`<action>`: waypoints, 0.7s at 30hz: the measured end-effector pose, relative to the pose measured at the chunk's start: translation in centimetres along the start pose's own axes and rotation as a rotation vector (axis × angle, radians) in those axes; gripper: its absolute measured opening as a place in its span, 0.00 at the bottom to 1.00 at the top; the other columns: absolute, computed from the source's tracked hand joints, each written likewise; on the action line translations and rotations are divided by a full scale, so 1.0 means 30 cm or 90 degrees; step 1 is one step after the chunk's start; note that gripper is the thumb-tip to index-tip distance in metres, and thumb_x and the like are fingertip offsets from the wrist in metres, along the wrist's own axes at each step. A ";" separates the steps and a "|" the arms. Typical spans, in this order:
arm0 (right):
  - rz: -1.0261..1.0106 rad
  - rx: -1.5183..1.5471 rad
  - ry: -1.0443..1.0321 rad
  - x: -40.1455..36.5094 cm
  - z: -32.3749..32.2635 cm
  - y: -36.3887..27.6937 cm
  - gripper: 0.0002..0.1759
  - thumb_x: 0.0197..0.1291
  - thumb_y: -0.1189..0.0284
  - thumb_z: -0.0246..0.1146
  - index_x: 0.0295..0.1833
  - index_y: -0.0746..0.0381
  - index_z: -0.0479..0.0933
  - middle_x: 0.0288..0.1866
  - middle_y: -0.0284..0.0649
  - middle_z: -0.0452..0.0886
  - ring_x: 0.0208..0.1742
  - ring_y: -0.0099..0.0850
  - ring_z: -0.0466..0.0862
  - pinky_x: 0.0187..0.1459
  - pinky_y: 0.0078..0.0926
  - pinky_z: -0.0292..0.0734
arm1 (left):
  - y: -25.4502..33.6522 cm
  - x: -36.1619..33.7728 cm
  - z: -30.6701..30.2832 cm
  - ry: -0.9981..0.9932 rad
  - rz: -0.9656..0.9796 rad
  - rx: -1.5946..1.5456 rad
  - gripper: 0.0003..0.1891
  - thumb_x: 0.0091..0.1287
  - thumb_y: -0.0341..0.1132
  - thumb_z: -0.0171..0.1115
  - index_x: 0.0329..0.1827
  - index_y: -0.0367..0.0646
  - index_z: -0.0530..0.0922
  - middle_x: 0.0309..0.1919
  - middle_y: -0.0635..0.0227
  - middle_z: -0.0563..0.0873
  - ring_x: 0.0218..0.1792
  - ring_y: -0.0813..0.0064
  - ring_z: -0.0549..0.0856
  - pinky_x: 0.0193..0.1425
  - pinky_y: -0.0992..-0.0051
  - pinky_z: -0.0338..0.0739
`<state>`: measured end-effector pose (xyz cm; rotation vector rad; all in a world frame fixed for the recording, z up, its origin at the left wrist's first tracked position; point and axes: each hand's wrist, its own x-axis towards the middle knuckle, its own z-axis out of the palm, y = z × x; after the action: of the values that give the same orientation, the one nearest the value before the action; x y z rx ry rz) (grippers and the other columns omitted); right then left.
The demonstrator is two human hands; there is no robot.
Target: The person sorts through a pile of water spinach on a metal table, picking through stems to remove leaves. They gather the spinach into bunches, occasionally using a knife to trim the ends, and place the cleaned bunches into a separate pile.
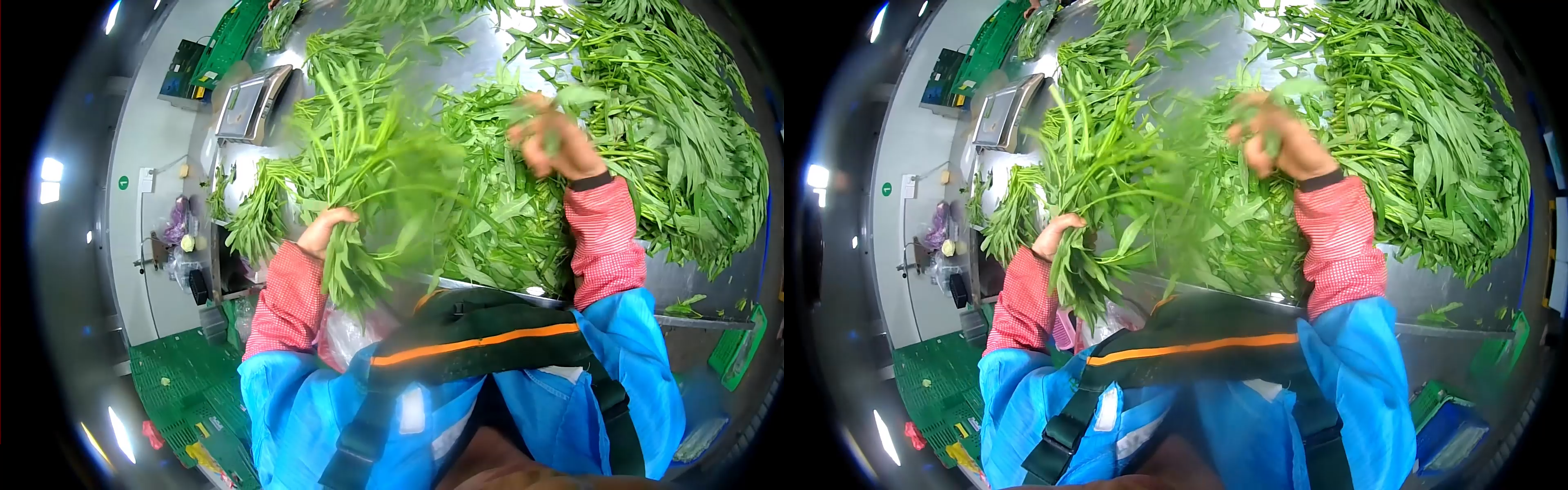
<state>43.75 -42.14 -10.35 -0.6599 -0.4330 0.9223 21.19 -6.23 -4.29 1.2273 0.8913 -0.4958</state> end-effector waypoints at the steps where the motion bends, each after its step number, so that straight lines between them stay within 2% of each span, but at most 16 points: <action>1: -0.030 -0.564 0.035 0.010 -0.065 0.109 0.26 0.64 0.53 0.58 0.60 0.59 0.72 0.36 0.43 0.80 0.24 0.24 0.78 0.23 0.21 0.74 | -0.009 -0.003 0.013 -0.028 -0.035 -0.050 0.10 0.57 0.37 0.58 0.32 0.39 0.76 0.23 0.67 0.78 0.27 0.72 0.78 0.30 0.72 0.74; 2: -0.059 -1.131 0.070 0.022 -0.123 0.196 0.29 0.62 0.52 0.60 0.61 0.60 0.71 0.37 0.44 0.82 0.26 0.26 0.81 0.26 0.24 0.76 | -0.016 -0.006 0.023 -0.056 -0.068 -0.102 0.10 0.57 0.39 0.57 0.30 0.40 0.75 0.21 0.69 0.75 0.24 0.73 0.75 0.29 0.73 0.71; 3: -0.016 -1.059 0.111 0.022 -0.091 0.179 0.30 0.60 0.51 0.61 0.60 0.61 0.71 0.36 0.44 0.82 0.28 0.28 0.81 0.29 0.25 0.76 | -0.044 0.011 0.009 -0.059 -0.074 -0.116 0.12 0.57 0.42 0.57 0.27 0.41 0.72 0.19 0.71 0.70 0.22 0.75 0.69 0.29 0.74 0.66; 5: 0.069 -0.909 0.183 0.021 0.051 0.106 0.33 0.58 0.50 0.63 0.60 0.62 0.72 0.34 0.43 0.83 0.31 0.31 0.83 0.35 0.27 0.77 | -0.063 -0.013 0.030 -0.041 -0.082 -0.139 0.12 0.57 0.42 0.57 0.27 0.41 0.72 0.20 0.70 0.70 0.23 0.75 0.69 0.30 0.74 0.66; 6: 0.116 -0.707 0.202 0.023 0.104 0.082 0.32 0.57 0.50 0.64 0.58 0.63 0.74 0.30 0.39 0.83 0.32 0.33 0.83 0.38 0.29 0.77 | -0.072 -0.024 0.035 -0.031 -0.088 -0.150 0.12 0.57 0.42 0.57 0.28 0.41 0.72 0.20 0.70 0.70 0.24 0.74 0.69 0.30 0.74 0.66; 8: 0.030 -0.810 0.240 0.043 0.118 0.105 0.25 0.58 0.64 0.67 0.57 0.66 0.72 0.33 0.36 0.82 0.35 0.23 0.82 0.39 0.21 0.77 | -0.090 -0.021 0.024 -0.069 -0.085 -0.143 0.12 0.57 0.42 0.56 0.28 0.40 0.72 0.20 0.70 0.70 0.23 0.74 0.69 0.30 0.73 0.65; 10: 0.035 -0.750 0.203 0.049 0.166 0.116 0.24 0.59 0.65 0.66 0.57 0.66 0.72 0.33 0.35 0.81 0.34 0.21 0.81 0.38 0.20 0.76 | -0.101 -0.024 0.038 -0.143 -0.094 -0.161 0.12 0.57 0.42 0.56 0.28 0.40 0.72 0.20 0.70 0.70 0.23 0.74 0.69 0.30 0.73 0.65; 11: 0.042 -0.658 0.174 0.059 0.180 0.142 0.25 0.57 0.66 0.67 0.57 0.67 0.72 0.34 0.35 0.81 0.34 0.21 0.80 0.39 0.20 0.76 | -0.116 -0.017 0.045 -0.071 -0.071 -0.153 0.13 0.56 0.42 0.57 0.27 0.40 0.72 0.19 0.70 0.69 0.22 0.74 0.68 0.30 0.73 0.65; 12: 0.064 -0.704 0.164 0.060 0.247 0.135 0.25 0.56 0.67 0.67 0.57 0.65 0.72 0.34 0.36 0.81 0.33 0.23 0.81 0.39 0.22 0.77 | -0.127 -0.017 0.054 -0.076 -0.080 -0.155 0.13 0.56 0.42 0.56 0.27 0.40 0.72 0.19 0.70 0.69 0.22 0.74 0.68 0.30 0.73 0.65; 14: 0.018 -0.829 0.171 0.081 0.309 0.187 0.34 0.54 0.50 0.65 0.61 0.60 0.70 0.38 0.38 0.84 0.37 0.32 0.84 0.40 0.29 0.78 | -0.140 -0.016 0.069 -0.090 -0.102 -0.156 0.13 0.56 0.43 0.56 0.27 0.41 0.72 0.19 0.70 0.69 0.22 0.73 0.67 0.30 0.73 0.64; 16: -0.081 -0.792 0.168 0.118 0.312 0.244 0.23 0.58 0.58 0.64 0.56 0.58 0.74 0.42 0.40 0.84 0.39 0.37 0.84 0.42 0.33 0.78 | -0.155 -0.011 0.068 -0.085 -0.095 -0.124 0.11 0.57 0.41 0.55 0.26 0.43 0.71 0.19 0.69 0.68 0.22 0.73 0.66 0.31 0.71 0.64; 17: -0.200 -0.760 0.195 0.154 0.239 0.306 0.11 0.60 0.68 0.60 0.48 0.57 0.78 0.38 0.39 0.83 0.37 0.32 0.83 0.41 0.26 0.76 | -0.164 -0.019 0.071 -0.103 -0.089 -0.120 0.10 0.57 0.41 0.55 0.27 0.43 0.71 0.19 0.69 0.67 0.22 0.73 0.65 0.31 0.70 0.63; 18: -0.218 -0.717 0.253 0.171 0.202 0.284 0.10 0.63 0.69 0.55 0.44 0.58 0.80 0.39 0.38 0.84 0.38 0.31 0.83 0.42 0.26 0.76 | -0.171 -0.031 0.078 -0.120 -0.083 -0.118 0.10 0.57 0.40 0.55 0.28 0.43 0.70 0.20 0.70 0.67 0.22 0.73 0.65 0.31 0.70 0.63; 19: -0.271 -0.616 0.313 0.206 0.123 0.267 0.11 0.65 0.70 0.55 0.45 0.61 0.80 0.37 0.35 0.83 0.35 0.28 0.79 0.40 0.25 0.75 | -0.185 -0.036 0.064 -0.164 -0.089 -0.154 0.09 0.56 0.39 0.56 0.30 0.43 0.72 0.20 0.69 0.70 0.23 0.72 0.67 0.33 0.70 0.65; 20: -0.182 -0.538 0.355 0.182 0.105 0.170 0.12 0.67 0.68 0.55 0.46 0.64 0.79 0.26 0.30 0.76 0.23 0.21 0.71 0.27 0.19 0.70 | -0.203 -0.036 0.037 -0.208 -0.094 -0.190 0.09 0.56 0.38 0.57 0.31 0.42 0.75 0.21 0.68 0.72 0.24 0.71 0.69 0.34 0.70 0.67; 21: -0.081 -0.236 0.390 0.154 0.073 0.109 0.13 0.68 0.65 0.55 0.46 0.64 0.78 0.17 0.23 0.65 0.15 0.14 0.60 0.18 0.14 0.57 | -0.222 -0.034 0.010 -0.253 -0.100 -0.225 0.08 0.55 0.37 0.59 0.32 0.42 0.77 0.22 0.67 0.75 0.25 0.71 0.72 0.36 0.69 0.68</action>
<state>43.02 -36.11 -10.70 -1.1928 -0.0893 0.4813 15.70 -8.60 -7.38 0.7070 0.6987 -0.6490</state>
